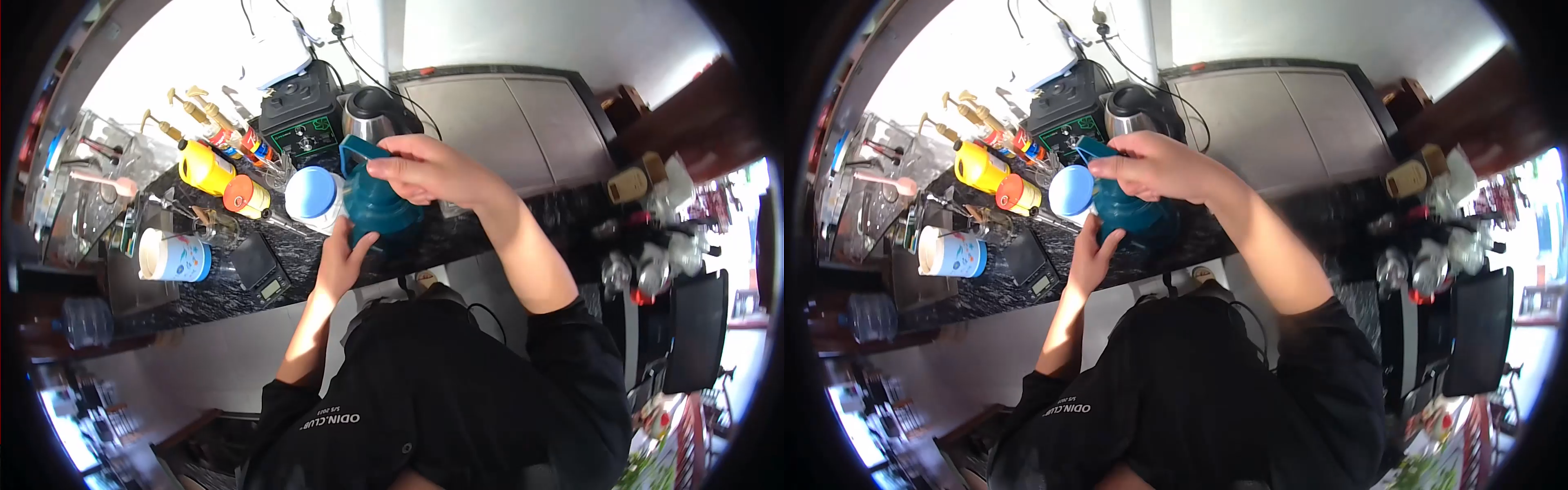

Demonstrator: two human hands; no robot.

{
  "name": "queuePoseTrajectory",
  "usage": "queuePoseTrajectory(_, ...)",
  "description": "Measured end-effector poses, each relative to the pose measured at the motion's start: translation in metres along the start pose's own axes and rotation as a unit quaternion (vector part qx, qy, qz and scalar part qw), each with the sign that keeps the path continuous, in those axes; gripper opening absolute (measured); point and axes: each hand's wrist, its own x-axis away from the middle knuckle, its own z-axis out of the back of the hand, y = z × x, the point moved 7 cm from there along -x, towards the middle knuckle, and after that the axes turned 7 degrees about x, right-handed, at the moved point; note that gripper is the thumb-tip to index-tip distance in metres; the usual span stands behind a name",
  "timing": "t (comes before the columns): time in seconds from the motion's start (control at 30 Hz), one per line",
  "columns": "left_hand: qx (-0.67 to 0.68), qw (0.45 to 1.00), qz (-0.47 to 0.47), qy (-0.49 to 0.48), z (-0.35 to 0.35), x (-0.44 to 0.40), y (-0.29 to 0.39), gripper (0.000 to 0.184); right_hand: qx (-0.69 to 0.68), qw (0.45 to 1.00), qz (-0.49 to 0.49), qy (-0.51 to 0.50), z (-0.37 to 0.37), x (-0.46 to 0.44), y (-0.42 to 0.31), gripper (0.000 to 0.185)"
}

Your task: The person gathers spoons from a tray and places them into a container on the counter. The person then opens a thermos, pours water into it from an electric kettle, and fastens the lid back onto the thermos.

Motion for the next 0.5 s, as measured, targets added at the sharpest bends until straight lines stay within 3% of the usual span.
queuePoseTrajectory(0.03,-0.022,0.998,-0.054,-0.019,0.0,-0.003,0.011,0.032,0.043,0.999,-0.006,0.024,-0.012,0.008,-0.001,0.02)
queuePoseTrajectory(0.07,-0.018,0.998,-0.034,-0.052,-0.002,-0.004,0.003,0.033,0.022,0.999,-0.003,0.045,-0.019,0.019,0.001,0.017)
queuePoseTrajectory(0.13,-0.028,0.992,-0.012,-0.121,-0.005,0.003,0.008,0.033,0.08,0.98,-0.001,0.184,-0.033,0.048,-0.005,0.015)
queuePoseTrajectory(0.27,0.011,0.963,-0.04,-0.267,-0.025,0.036,0.04,0.028,0.176,0.941,-0.005,0.29,-0.069,0.102,-0.003,0.024)
queuePoseTrajectory(0.37,0.04,0.918,0.013,-0.395,-0.052,0.072,0.047,0.026,0.147,0.915,-0.049,0.372,-0.096,0.156,0.002,0.026)
queuePoseTrajectory(0.5,-0.001,0.864,-0.008,-0.503,-0.096,0.12,0.06,0.031,0.148,0.865,-0.062,0.476,-0.132,0.231,0.015,0.031)
